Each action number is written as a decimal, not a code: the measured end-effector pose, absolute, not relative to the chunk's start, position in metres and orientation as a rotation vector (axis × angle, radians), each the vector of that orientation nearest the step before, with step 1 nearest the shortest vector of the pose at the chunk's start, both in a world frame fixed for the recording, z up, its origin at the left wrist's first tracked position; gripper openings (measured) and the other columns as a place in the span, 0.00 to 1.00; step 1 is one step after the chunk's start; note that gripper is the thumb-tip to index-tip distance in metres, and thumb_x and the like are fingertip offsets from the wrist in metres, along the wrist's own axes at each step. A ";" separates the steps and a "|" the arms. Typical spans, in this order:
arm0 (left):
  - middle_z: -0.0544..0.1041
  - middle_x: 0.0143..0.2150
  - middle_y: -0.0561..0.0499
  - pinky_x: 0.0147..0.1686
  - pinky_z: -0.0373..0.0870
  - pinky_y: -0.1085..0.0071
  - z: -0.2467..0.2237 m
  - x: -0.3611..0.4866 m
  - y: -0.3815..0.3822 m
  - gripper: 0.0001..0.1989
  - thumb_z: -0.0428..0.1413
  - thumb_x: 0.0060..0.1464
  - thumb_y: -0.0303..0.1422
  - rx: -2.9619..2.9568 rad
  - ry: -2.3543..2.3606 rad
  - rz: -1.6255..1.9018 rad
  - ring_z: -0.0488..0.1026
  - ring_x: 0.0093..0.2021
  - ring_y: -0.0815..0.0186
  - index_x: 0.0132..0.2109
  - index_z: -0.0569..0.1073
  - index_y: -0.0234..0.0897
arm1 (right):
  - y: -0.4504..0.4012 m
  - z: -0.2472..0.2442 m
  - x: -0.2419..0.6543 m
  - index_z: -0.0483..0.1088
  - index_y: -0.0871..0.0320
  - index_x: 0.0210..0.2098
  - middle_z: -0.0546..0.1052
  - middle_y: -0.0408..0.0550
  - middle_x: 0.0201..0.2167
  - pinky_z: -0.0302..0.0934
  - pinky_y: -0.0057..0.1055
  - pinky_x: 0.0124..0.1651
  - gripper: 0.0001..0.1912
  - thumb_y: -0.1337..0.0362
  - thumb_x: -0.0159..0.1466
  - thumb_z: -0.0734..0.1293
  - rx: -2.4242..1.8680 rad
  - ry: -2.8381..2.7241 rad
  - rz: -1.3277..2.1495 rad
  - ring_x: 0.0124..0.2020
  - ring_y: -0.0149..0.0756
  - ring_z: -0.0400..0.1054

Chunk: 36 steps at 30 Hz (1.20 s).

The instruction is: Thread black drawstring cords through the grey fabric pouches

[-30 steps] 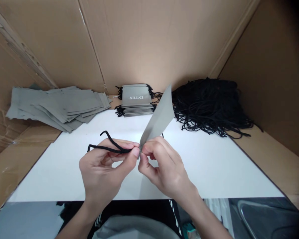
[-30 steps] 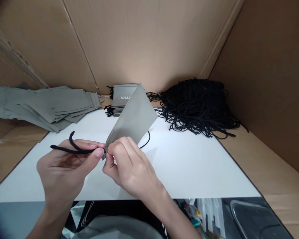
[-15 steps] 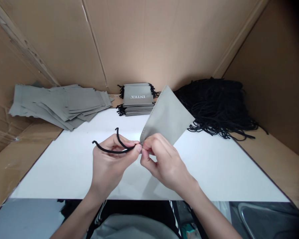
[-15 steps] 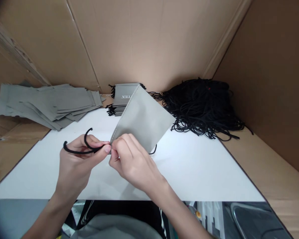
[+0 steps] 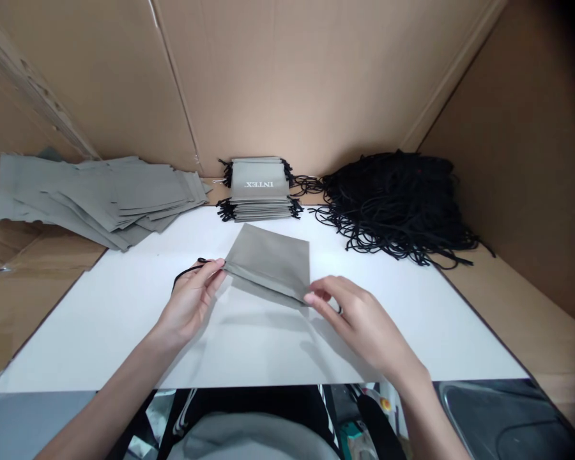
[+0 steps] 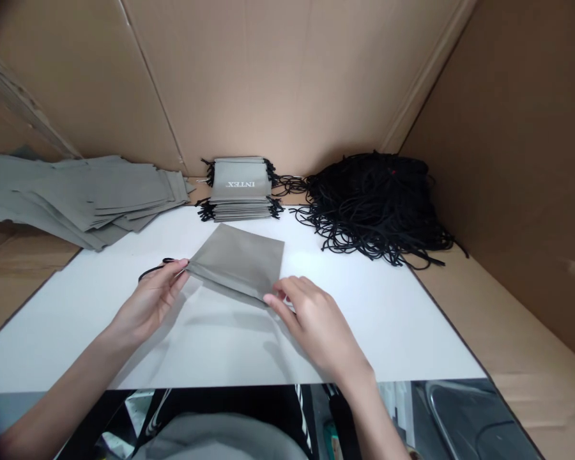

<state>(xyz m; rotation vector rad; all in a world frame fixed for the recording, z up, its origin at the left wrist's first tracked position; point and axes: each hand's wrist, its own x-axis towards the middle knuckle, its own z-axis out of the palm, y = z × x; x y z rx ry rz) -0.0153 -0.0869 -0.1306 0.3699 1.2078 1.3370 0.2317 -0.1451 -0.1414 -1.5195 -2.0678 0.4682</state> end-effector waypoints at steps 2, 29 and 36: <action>0.78 0.30 0.54 0.35 0.78 0.85 -0.132 -0.020 -0.083 0.12 0.55 0.59 0.16 0.354 1.224 1.316 0.77 0.30 0.77 0.29 0.78 0.27 | -0.154 -0.153 0.236 0.69 0.55 0.39 0.75 0.46 0.35 0.63 0.35 0.39 0.08 0.60 0.73 0.61 -1.567 -2.112 0.479 0.37 0.40 0.71; 0.84 0.39 0.49 0.61 0.65 0.62 -0.112 -0.061 -0.082 0.12 0.72 0.38 0.28 1.946 1.232 1.093 0.77 0.49 0.54 0.33 0.84 0.48 | -0.152 -0.149 0.272 0.71 0.57 0.34 0.72 0.46 0.29 0.57 0.31 0.30 0.13 0.69 0.72 0.58 -1.256 -2.274 0.203 0.30 0.37 0.65; 0.83 0.34 0.46 0.48 0.77 0.63 -0.095 -0.053 -0.096 0.06 0.69 0.44 0.28 1.838 1.090 1.123 0.80 0.39 0.56 0.31 0.85 0.45 | -0.165 -0.136 0.282 0.68 0.56 0.42 0.72 0.48 0.33 0.58 0.33 0.33 0.08 0.73 0.70 0.59 -1.192 -2.258 0.322 0.32 0.37 0.64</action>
